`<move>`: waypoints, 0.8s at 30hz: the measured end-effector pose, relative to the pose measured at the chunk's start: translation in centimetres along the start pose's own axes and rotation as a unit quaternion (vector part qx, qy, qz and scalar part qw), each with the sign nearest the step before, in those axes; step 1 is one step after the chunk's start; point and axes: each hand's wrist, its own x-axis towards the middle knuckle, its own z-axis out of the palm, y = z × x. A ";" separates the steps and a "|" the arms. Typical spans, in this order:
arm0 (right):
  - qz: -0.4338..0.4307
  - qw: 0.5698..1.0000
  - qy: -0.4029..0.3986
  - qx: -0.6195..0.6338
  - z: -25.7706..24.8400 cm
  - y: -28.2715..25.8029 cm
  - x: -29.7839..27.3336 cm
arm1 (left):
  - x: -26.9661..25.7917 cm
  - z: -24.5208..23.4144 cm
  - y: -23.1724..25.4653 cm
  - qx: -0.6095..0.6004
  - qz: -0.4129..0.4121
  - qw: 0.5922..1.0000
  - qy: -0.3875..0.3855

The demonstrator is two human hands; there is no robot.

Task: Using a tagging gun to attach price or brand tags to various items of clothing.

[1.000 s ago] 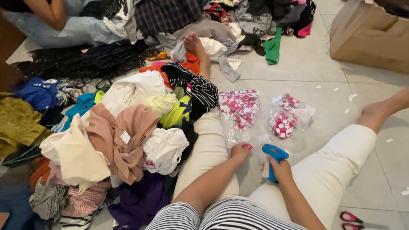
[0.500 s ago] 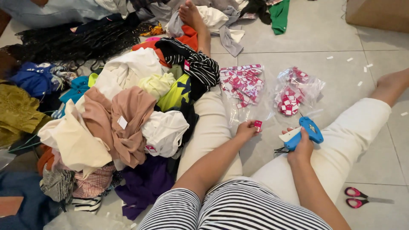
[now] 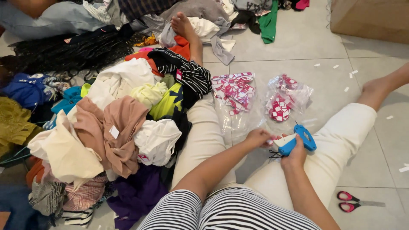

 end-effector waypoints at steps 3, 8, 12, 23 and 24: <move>-0.007 1.000 0.002 -0.014 -0.1 0.1 0.0 | 1.8 0.5 2.8 -0.002 0.088 0.996 0.028; -0.009 1.000 -0.003 -0.016 0.3 -0.3 -0.4 | -3.6 -1.0 3.2 0.236 0.126 0.963 0.035; 0.000 1.000 -0.002 -0.028 0.5 -0.2 -0.5 | -5.3 -3.4 5.3 0.430 0.171 0.878 0.120; -0.015 0.995 -0.033 -0.096 0.7 0.2 -1.5 | -3.6 -6.2 5.8 0.582 -0.035 0.794 0.170; -0.018 0.994 -0.037 -0.101 0.8 0.1 -1.5 | -2.3 -6.4 5.3 0.582 -0.078 0.790 0.178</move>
